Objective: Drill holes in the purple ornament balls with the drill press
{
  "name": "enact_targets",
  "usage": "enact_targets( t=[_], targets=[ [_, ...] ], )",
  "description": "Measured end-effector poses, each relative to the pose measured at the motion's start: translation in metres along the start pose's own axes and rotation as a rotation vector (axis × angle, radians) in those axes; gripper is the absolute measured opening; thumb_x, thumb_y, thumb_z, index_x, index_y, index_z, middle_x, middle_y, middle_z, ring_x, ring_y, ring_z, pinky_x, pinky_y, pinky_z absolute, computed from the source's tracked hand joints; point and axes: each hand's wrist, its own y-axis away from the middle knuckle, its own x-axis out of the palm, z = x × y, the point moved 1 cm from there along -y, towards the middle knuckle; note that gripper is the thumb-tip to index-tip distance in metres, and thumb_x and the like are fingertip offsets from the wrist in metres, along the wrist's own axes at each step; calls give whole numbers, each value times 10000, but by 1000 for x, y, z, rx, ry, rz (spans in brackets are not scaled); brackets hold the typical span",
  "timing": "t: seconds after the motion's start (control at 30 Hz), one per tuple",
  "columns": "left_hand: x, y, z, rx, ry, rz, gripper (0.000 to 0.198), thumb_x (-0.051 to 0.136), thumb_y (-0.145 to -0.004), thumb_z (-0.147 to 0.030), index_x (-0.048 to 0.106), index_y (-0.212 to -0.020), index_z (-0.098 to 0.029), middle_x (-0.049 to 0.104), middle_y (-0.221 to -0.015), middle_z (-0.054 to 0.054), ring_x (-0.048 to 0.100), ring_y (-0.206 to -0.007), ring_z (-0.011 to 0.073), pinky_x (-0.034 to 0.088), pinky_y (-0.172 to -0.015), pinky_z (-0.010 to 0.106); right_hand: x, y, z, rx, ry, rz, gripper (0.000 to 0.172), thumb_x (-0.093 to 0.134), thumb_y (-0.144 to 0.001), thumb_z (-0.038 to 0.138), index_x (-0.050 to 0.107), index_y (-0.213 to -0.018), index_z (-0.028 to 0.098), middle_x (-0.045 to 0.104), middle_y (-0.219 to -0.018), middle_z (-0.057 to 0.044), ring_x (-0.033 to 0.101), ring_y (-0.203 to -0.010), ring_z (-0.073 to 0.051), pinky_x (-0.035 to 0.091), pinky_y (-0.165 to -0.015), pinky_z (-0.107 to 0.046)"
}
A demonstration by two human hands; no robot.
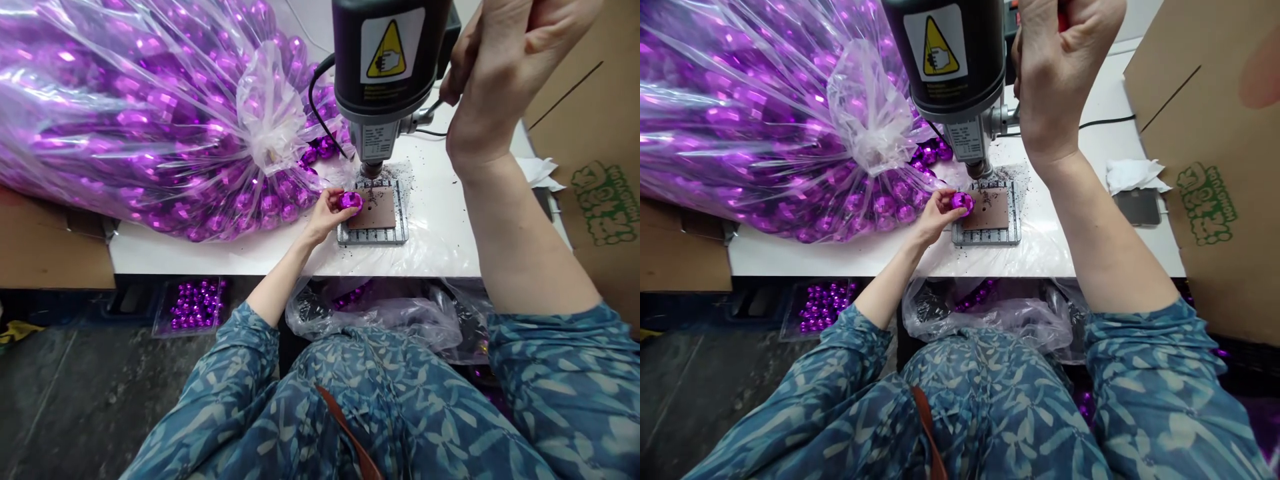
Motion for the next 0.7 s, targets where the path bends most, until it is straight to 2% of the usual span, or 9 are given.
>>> enact_targets(
  t=[0.1,0.2,0.3,0.47,0.57,0.7],
  targets=[
    [6,-6,5,45,-119,47,726,957,-627,-514,600,-1171,-194,739,-1167,93,728,-1095,237,557,-1032,391,-1,-1,-6,-71,37,-52,763,517,-595,842,213,-673,148,264,-486,51,317,-463,46,177,-565,-171],
    [9,-10,7,57,-171,78,748,918,-696,-493,569,-1287,-194,715,-1232,122,717,-1140,262,550,-1051,425,-3,-1,-10,-106,73,-81,758,486,-645,853,197,-679,153,246,-498,48,310,-472,44,176,-559,-184],
    [11,-12,7,65,-200,43,724,919,-705,-427,537,-1278,-205,707,-1220,122,712,-1145,261,550,-1031,415,-4,-1,-11,-86,99,-73,791,488,-634,861,162,-671,141,255,-514,37,338,-490,47,176,-569,-183],
    [17,-11,2,106,-328,30,539,885,-741,-341,590,-1168,-197,720,-1185,104,702,-1095,236,550,-997,386,-4,-5,-16,-97,70,-80,793,508,-649,848,156,-690,138,226,-529,37,345,-493,44,199,-564,-172],
    [22,-11,0,157,-440,-15,521,886,-721,-304,622,-1158,-197,710,-1165,90,681,-1073,243,551,-981,396,-4,-7,-21,-117,41,-88,773,531,-665,828,173,-698,144,208,-541,41,340,-491,43,203,-562,-163],
    [32,-13,6,252,-527,-57,552,922,-672,-306,653,-1142,-200,682,-1170,91,646,-1131,281,532,-1044,458,-4,-7,-23,-114,37,-76,768,541,-658,836,186,-708,157,216,-541,47,329,-485,33,194,-558,-175]
  ],
)
